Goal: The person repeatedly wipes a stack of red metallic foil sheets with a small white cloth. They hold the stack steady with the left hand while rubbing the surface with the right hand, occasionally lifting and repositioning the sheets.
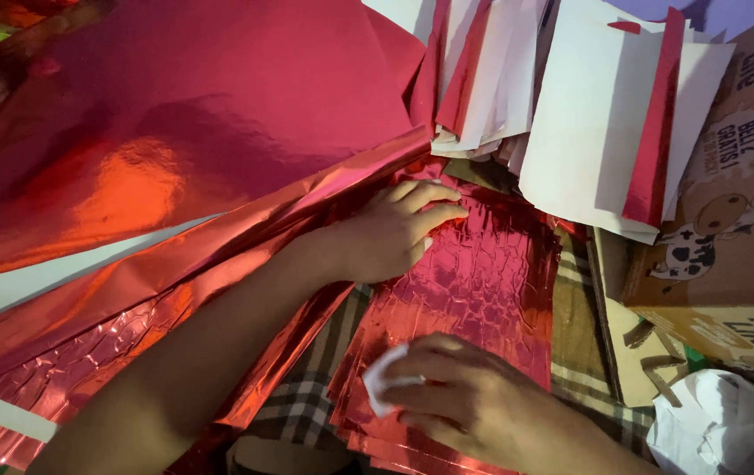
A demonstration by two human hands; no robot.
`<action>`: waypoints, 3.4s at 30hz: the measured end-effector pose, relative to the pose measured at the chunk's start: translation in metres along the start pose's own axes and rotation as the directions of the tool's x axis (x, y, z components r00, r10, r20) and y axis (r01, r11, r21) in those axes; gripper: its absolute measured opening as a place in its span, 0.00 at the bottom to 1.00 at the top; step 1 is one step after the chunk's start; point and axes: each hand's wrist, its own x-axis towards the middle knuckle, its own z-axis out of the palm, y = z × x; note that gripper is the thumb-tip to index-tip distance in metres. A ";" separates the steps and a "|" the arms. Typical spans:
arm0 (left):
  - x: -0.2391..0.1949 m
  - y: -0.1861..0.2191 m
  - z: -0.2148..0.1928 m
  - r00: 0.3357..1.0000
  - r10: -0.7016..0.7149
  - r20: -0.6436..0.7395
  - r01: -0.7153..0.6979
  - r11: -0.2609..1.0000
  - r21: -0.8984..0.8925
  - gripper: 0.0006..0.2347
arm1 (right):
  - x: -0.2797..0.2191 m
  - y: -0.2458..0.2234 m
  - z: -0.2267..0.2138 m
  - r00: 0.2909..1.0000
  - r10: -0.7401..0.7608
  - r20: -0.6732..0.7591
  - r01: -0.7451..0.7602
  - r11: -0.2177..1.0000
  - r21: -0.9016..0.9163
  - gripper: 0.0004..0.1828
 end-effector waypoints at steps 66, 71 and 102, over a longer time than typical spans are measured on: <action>0.005 -0.003 0.002 1.000 0.003 0.030 -0.005 0.996 0.091 0.26 | -0.018 0.037 -0.019 0.970 0.215 -0.112 -0.239 0.784 -0.573 0.22; 0.003 -0.001 0.003 1.000 -0.007 -0.002 0.007 0.999 0.039 0.21 | 0.002 -0.008 -0.004 0.998 0.043 0.045 -0.036 0.989 -0.145 0.13; 0.002 0.010 -0.007 0.992 -0.095 0.084 0.093 0.995 0.027 0.32 | -0.053 0.024 -0.071 0.735 0.457 0.501 -0.527 0.850 -0.003 0.10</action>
